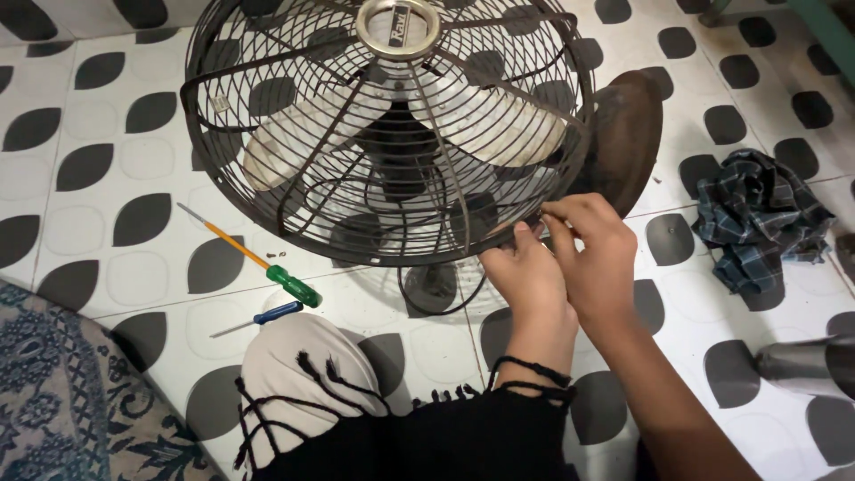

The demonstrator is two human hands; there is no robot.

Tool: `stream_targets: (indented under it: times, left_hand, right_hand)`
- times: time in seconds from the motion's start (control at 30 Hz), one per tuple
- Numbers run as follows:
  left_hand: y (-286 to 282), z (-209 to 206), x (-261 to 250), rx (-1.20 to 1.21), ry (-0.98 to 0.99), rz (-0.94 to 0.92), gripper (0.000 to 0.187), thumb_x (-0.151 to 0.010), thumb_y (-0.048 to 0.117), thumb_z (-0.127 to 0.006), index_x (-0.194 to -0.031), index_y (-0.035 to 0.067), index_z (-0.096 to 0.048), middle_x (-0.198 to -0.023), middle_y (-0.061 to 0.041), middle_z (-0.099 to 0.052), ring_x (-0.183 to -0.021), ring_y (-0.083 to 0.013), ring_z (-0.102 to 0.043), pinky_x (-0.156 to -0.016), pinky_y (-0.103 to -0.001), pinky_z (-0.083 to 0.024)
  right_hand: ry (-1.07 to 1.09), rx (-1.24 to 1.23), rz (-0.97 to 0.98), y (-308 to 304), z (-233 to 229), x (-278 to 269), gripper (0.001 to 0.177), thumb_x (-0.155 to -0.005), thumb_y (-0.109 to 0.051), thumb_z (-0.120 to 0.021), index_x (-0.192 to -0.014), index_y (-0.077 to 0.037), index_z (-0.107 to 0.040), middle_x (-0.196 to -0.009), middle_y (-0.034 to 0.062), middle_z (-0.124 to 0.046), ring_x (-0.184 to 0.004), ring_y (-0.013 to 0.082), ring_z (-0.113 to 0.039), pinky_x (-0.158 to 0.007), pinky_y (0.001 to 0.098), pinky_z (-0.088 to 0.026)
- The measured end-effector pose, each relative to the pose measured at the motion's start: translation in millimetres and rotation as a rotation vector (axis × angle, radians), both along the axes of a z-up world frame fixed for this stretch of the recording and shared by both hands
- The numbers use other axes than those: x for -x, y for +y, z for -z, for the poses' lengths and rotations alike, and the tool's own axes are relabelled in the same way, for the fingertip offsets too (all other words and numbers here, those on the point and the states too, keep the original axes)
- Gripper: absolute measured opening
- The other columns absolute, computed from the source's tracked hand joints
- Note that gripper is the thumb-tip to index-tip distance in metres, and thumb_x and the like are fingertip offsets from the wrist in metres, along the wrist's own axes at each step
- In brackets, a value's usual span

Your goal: The person uses a yellow screwdriver to tighten screws on the front grille of a standing electric fan. They work on multiple fasteners around the grille edge, repositioning the fan as needed to access different points.

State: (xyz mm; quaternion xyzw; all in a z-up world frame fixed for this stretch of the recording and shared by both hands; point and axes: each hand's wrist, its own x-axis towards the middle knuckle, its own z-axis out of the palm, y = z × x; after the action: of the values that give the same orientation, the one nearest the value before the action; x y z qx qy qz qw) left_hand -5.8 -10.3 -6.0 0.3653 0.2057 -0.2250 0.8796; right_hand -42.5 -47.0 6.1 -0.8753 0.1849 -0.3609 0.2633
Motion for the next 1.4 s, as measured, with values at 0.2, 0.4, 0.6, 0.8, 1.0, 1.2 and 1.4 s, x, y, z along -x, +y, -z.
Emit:
stream_targets:
  times: [0.2, 0.4, 0.6, 0.8, 1.0, 1.2, 1.4]
  left_hand:
    - [-1, 2, -1, -0.077, -0.002, 0.041, 0.017, -0.102, 0.004, -0.044, -0.116, -0.002, -0.052, -0.120, -0.013, -0.067, -0.110, -0.0201, -0.069, -0.093, -0.033, -0.057]
    - [2, -4, -1, -0.105, 0.030, 0.063, 0.018, -0.102, 0.004, -0.044, -0.117, 0.001, -0.053, -0.121, -0.011, -0.066, -0.110, -0.0184, -0.068, -0.093, -0.033, -0.055]
    - [2, -6, 0, -0.102, 0.004, 0.074, 0.019, -0.103, 0.005, -0.043, -0.110, -0.005, -0.057, -0.115, -0.014, -0.069, -0.098, -0.0191, -0.070, -0.082, -0.031, -0.056]
    - [3, -1, -1, -0.085, 0.018, 0.071, 0.018, -0.103, 0.004, -0.045, -0.110, -0.006, -0.058, -0.113, -0.015, -0.068, -0.096, -0.0196, -0.070, -0.078, -0.032, -0.057]
    - [0, -2, -1, -0.102, 0.025, 0.053, 0.016, -0.102, 0.005, -0.045, -0.116, 0.000, -0.053, -0.119, -0.012, -0.067, -0.104, -0.0186, -0.069, -0.086, -0.032, -0.057]
    - [1, -2, 0, -0.098, -0.007, 0.076, 0.020, -0.103, 0.005, -0.044, -0.117, -0.003, -0.056, -0.119, -0.014, -0.066, -0.104, -0.0211, -0.068, -0.086, -0.035, -0.055]
    - [3, -5, 0, -0.108, -0.048, 0.060, 0.020, -0.102, 0.004, -0.044, -0.114, -0.004, -0.059, -0.116, -0.011, -0.068, -0.105, -0.0180, -0.068, -0.091, -0.032, -0.055]
  right_hand:
    - [0.001, -0.084, -0.015, -10, 5, -1, 0.010, -0.091, 0.002, -0.071, -0.101, 0.001, -0.075, -0.099, 0.0123, -0.072, -0.083, 0.0220, -0.073, -0.071, 0.0319, -0.061]
    - [0.096, -0.156, 0.007, -18, -1, -7, 0.012, -0.088, -0.003, -0.073, -0.098, 0.004, -0.075, -0.095, 0.0150, -0.074, -0.079, 0.0215, -0.076, -0.069, 0.0324, -0.062]
    - [0.170, -0.060, 0.075, -12, 3, -12, 0.015, -0.088, -0.007, -0.074, -0.092, 0.006, -0.070, -0.092, 0.0198, -0.070, -0.074, 0.0307, -0.071, -0.067, 0.0387, -0.057]
    - [0.228, -0.053, 0.112, -17, 15, -17, 0.021, -0.089, -0.013, -0.074, -0.086, 0.006, -0.067, -0.087, 0.0206, -0.068, -0.073, 0.0344, -0.070, -0.067, 0.0433, -0.056]
    - [0.137, -0.141, 0.062, -21, 9, -13, 0.017, -0.087, -0.011, -0.076, -0.089, 0.005, -0.070, -0.084, 0.0175, -0.070, -0.073, 0.0291, -0.072, -0.069, 0.0392, -0.057]
    - [0.057, -0.062, 0.006, -13, -1, -5, 0.008, -0.088, 0.000, -0.072, -0.094, 0.004, -0.071, -0.094, 0.0161, -0.070, -0.077, 0.0267, -0.073, -0.069, 0.0350, -0.059]
    - [0.021, -0.018, -0.026, -18, -1, -5, 0.007, -0.091, 0.004, -0.069, -0.098, 0.004, -0.071, -0.096, 0.0154, -0.069, -0.081, 0.0292, -0.070, -0.071, 0.0362, -0.058]
